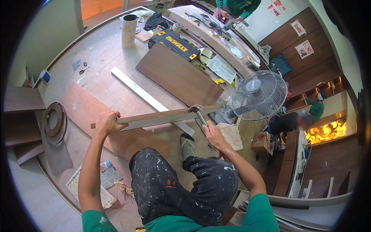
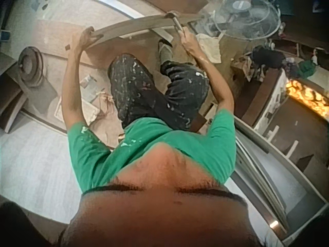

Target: The person kneels on the floor and uses a hammer to tap a wooden strip onto a larger wooden board. They then use scissors to trim the excess strip from the board's edge.

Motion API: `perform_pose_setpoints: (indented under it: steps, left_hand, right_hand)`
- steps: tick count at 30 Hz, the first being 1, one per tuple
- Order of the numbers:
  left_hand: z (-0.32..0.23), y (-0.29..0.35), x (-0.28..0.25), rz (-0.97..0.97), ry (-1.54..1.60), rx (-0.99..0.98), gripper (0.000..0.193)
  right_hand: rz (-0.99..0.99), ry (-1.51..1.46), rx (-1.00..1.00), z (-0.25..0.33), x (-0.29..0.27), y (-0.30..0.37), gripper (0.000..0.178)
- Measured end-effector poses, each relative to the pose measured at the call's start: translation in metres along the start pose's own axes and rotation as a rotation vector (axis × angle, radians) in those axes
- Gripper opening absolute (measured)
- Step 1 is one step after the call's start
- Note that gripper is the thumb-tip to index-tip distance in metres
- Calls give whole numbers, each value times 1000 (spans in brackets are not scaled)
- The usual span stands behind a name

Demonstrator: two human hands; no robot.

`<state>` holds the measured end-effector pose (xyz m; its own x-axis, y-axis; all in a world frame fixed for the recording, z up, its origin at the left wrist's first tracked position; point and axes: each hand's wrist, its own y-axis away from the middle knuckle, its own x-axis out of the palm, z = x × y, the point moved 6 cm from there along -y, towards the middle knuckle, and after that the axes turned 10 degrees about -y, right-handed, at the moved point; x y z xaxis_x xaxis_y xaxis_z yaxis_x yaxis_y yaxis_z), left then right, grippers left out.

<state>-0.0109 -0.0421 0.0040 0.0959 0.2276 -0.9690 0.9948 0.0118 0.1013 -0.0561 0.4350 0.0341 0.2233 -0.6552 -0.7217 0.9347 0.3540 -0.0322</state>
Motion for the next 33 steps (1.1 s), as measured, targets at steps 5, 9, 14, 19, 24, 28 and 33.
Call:
perform_pose_setpoints:
  steps: [5, 9, 14, 19, 24, 28, 33]
  left_hand:
    - [5, -2, 1, -12, 7, 3, 52]
    - [13, -4, 5, 10, 3, -11, 52]
    - [8, -7, 3, 8, 10, 7, 52]
    - [6, -7, 4, 44, 30, -11, 51]
    - [3, -6, 0, -3, 26, 5, 49]
    - [-2, -1, -8, -37, 24, 18, 47]
    - [1, -7, -2, -1, 30, 23, 47]
  right_hand:
    - [8, 1, 88, 1, -2, 1, 24]
    - [-31, -3, 152, 8, -7, -2, 26]
    - [-80, 9, 174, -15, -15, 5, 28]
    - [-127, -2, 205, -35, -20, 12, 30]
    - [-190, 19, 213, -37, -32, 10, 32]
    - [-238, -17, 207, -45, -38, 6, 34]
    - [-273, -18, 238, -52, -41, 7, 37]
